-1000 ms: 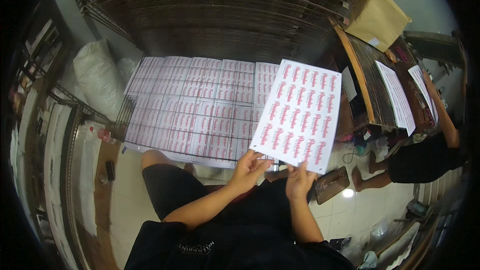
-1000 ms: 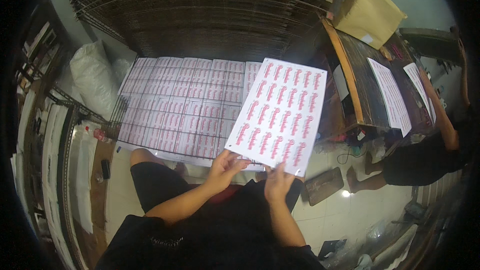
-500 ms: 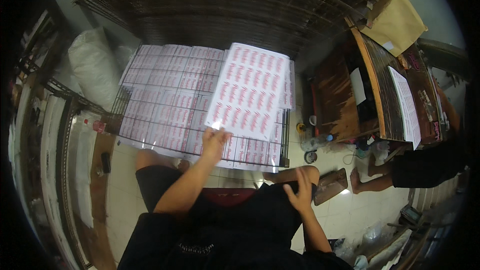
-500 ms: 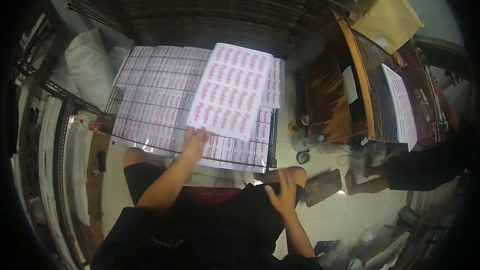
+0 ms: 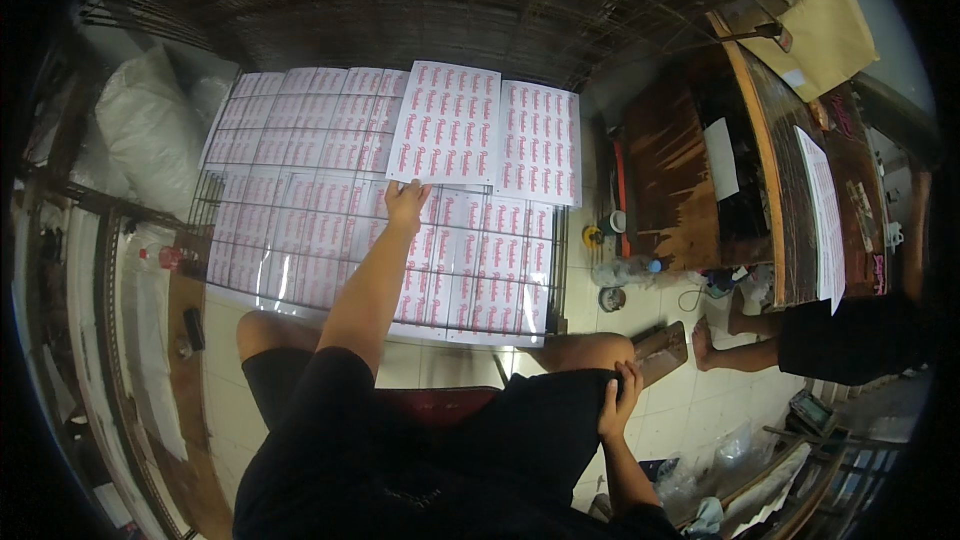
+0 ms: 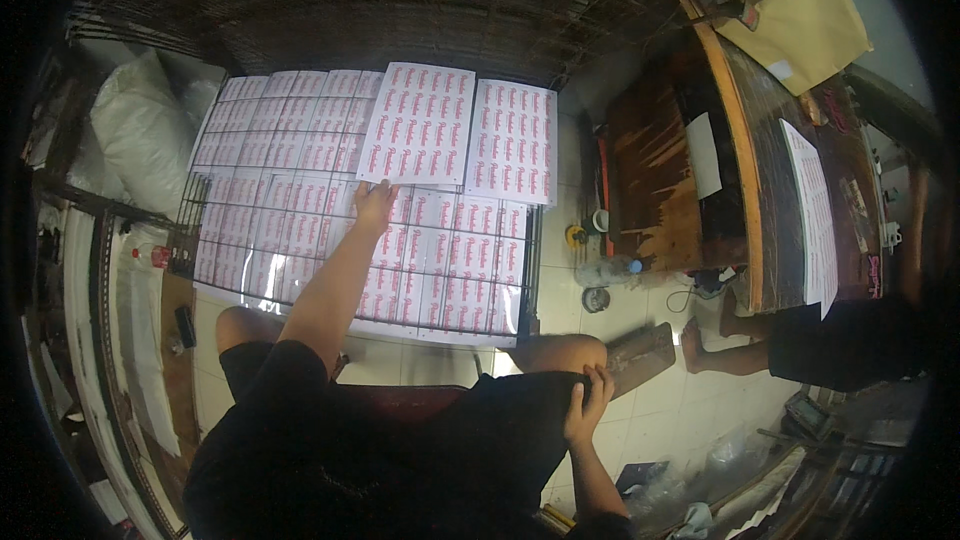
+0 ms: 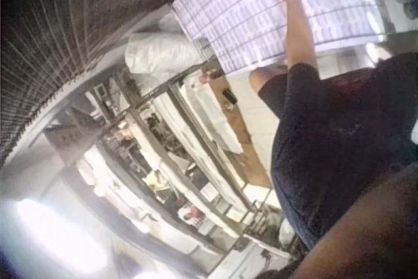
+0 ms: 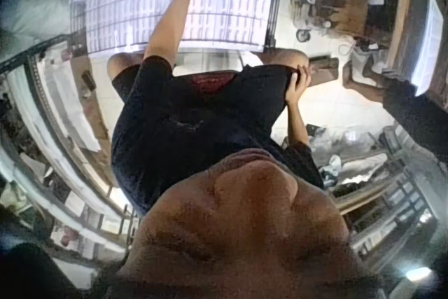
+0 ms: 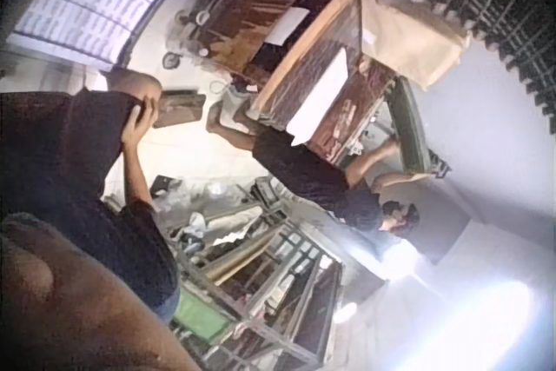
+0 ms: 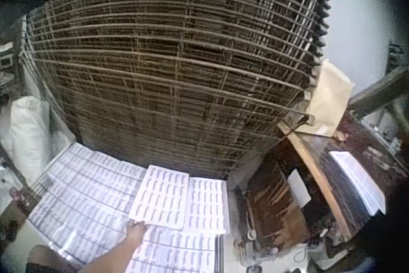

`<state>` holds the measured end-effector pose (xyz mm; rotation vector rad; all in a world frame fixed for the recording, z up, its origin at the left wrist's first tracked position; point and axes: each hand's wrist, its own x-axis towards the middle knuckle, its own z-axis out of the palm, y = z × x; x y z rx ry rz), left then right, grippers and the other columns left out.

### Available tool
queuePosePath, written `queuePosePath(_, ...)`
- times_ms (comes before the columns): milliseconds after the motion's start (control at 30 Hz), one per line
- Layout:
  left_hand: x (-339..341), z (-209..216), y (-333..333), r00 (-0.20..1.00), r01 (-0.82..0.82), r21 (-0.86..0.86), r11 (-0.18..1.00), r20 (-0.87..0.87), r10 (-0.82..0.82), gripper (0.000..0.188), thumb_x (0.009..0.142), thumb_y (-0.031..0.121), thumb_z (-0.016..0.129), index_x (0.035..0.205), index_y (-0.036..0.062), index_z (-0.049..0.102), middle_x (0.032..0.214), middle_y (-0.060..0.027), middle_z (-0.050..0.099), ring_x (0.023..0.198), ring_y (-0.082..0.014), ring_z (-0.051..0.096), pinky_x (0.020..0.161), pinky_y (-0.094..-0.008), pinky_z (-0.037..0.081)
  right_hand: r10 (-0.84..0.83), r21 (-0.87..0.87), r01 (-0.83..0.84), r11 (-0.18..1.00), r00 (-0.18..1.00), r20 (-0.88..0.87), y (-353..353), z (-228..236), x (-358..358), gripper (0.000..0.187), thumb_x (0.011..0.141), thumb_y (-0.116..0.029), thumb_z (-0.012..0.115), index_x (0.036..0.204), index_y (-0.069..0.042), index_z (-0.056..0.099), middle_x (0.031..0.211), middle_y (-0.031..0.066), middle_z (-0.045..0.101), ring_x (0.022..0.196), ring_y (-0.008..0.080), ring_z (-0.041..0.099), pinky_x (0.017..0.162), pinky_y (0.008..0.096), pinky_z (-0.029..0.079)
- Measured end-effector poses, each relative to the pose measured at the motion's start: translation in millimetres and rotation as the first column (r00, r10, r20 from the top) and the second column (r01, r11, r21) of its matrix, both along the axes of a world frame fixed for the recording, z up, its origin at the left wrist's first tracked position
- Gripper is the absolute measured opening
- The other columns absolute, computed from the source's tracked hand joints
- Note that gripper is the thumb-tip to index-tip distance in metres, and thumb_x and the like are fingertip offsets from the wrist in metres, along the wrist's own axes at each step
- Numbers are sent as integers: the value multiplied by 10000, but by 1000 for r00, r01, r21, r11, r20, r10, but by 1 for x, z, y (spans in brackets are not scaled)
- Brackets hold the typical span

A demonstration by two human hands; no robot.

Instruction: The person repeatedly picks up sheets of printed paper from a drying rack and hands them to a coworker across a table. The coworker stacks the sheets. The camera wearer continues this repetitive transfer of paper sheets throughout the clip.

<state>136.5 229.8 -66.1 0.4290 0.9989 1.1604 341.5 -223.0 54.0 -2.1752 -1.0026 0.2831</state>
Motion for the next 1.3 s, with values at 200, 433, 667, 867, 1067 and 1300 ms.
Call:
queuePosePath(200, 10, -31, 18, 997, -42, -31, 999, -62, 40, 169, 825, -81, 522, 923, 29, 441, 804, -55, 445, 709, -136, 505, 791, -309, 567, -14, -19, 13, 1000, 998, -54, 4, 1, 4, 405, 903, -316, 464, 1145, 3, 527, 1216, 210, 433, 1190, 359, 381, 1023, 453, 263)
queuePosePath(433, 11, -49, 24, 993, 50, -87, 995, -100, -59, 437, 844, -27, 539, 1230, -11, 334, 1035, -162, 487, 918, -251, 586, 860, -322, 532, -10, -46, 7, 999, 998, -62, 7, 2, 6, 405, 906, -306, 458, 1155, 6, 523, 1220, 210, 409, 1195, 355, 372, 1023, 451, 275)
queuePosePath(667, 14, -48, 22, 984, 67, -55, 996, -161, -75, 435, 850, -51, 526, 1234, -28, 322, 1065, -179, 483, 925, -272, 585, 859, -340, 537, -5, -12, 4, 1000, 996, -84, 7, -3, 8, 390, 911, -290, 446, 1164, -3, 519, 1212, 206, 408, 1188, 351, 378, 1022, 445, 285)
queuePosePath(867, 13, -53, 25, 984, 83, -79, 993, -149, -94, 543, 842, -71, 514, 1309, -27, 239, 1117, -203, 466, 937, -282, 585, 874, -354, 533, 1, -20, -2, 1000, 997, -72, 7, -2, 8, 388, 914, -293, 442, 1160, -3, 518, 1208, 203, 412, 1187, 348, 377, 1021, 443, 274)
queuePosePath(1067, 10, -52, 25, 981, 120, -70, 990, -145, -129, 596, 842, -74, 505, 1338, -22, 178, 1172, -248, 447, 973, -305, 583, 896, -365, 522, 6, -20, -7, 1000, 998, -65, 6, -2, 8, 402, 919, -307, 434, 1157, 7, 516, 1200, 205, 413, 1184, 345, 376, 1020, 446, 270)
queuePosePath(1300, 10, -51, 25, 987, 103, -107, 989, -115, -115, 654, 826, -84, 528, 1351, -20, 143, 1198, -260, 421, 1016, -322, 564, 906, -360, 519, 2, -25, -3, 1000, 999, -46, 8, 0, 6, 409, 921, -312, 436, 1164, 8, 515, 1200, 204, 409, 1164, 339, 394, 1008, 434, 295)
